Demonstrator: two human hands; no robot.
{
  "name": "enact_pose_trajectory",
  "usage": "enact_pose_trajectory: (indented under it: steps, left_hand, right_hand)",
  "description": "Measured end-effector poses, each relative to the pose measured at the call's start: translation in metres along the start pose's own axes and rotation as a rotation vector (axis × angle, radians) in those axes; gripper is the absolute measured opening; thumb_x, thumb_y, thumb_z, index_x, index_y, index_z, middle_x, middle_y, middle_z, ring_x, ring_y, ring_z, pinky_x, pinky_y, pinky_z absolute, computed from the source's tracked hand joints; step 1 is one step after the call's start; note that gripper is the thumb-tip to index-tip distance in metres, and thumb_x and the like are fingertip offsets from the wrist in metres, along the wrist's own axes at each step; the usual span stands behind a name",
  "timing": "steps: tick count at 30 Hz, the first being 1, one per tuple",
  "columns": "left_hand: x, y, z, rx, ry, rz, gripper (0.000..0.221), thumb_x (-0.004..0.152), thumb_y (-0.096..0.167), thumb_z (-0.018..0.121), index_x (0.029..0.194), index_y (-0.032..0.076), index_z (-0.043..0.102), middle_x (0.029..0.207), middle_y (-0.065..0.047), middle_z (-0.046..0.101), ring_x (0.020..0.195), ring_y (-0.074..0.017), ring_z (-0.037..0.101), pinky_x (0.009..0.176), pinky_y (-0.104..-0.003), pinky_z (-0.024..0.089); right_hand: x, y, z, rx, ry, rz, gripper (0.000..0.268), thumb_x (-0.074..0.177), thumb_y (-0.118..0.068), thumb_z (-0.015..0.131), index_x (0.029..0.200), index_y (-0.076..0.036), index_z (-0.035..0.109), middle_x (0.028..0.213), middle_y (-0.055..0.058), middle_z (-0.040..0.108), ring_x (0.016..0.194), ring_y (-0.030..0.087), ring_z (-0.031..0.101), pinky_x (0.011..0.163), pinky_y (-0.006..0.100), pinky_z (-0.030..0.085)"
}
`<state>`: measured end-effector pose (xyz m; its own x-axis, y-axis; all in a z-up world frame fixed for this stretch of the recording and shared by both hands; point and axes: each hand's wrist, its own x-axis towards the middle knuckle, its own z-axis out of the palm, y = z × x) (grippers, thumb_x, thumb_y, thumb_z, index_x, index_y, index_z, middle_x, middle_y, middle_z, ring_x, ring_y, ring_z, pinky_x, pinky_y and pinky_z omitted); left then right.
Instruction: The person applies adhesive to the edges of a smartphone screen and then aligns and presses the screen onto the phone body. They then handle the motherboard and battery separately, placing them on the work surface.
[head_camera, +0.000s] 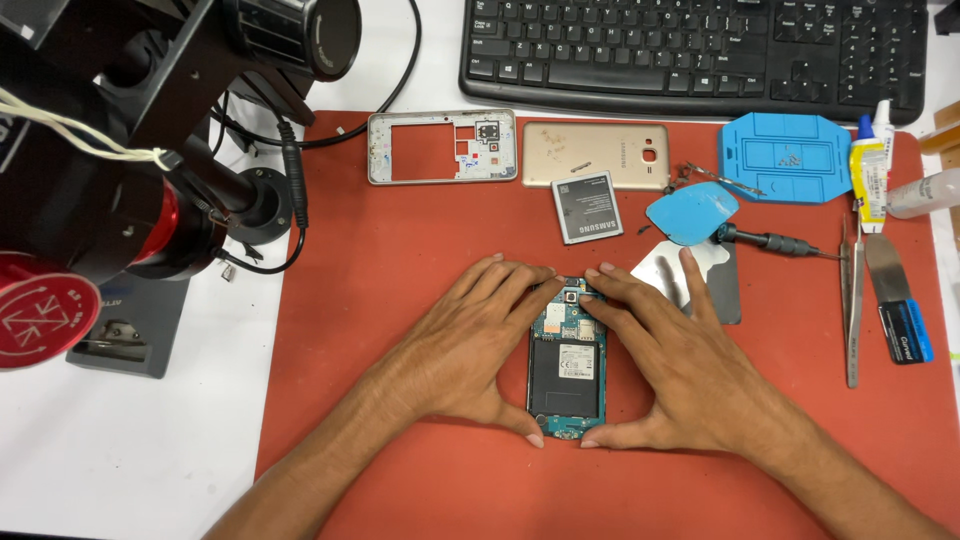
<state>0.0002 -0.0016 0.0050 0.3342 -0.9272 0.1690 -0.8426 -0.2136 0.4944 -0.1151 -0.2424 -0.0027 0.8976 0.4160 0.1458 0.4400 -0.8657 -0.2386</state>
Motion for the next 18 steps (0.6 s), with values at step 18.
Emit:
enact_pose_trajectory:
  steps: [18]
  left_hand:
    - [-0.0018,-0.0007,0.0035,-0.034,-0.043,-0.032,0.135,0.051,0.081,0.082,0.149,-0.002,0.040,0.143,-0.017,0.047,0.134,-0.0367,0.046,0.123,-0.058,0.023]
  right_hand:
    - [-0.0032,0.0048,0.0047,0.044,-0.015,0.009,0.128,0.061,-0.090,0.077,0.153,-0.009,0.040,0.162,0.014,0.038,0.154,0.028,0.034,0.121,0.074,-0.003]
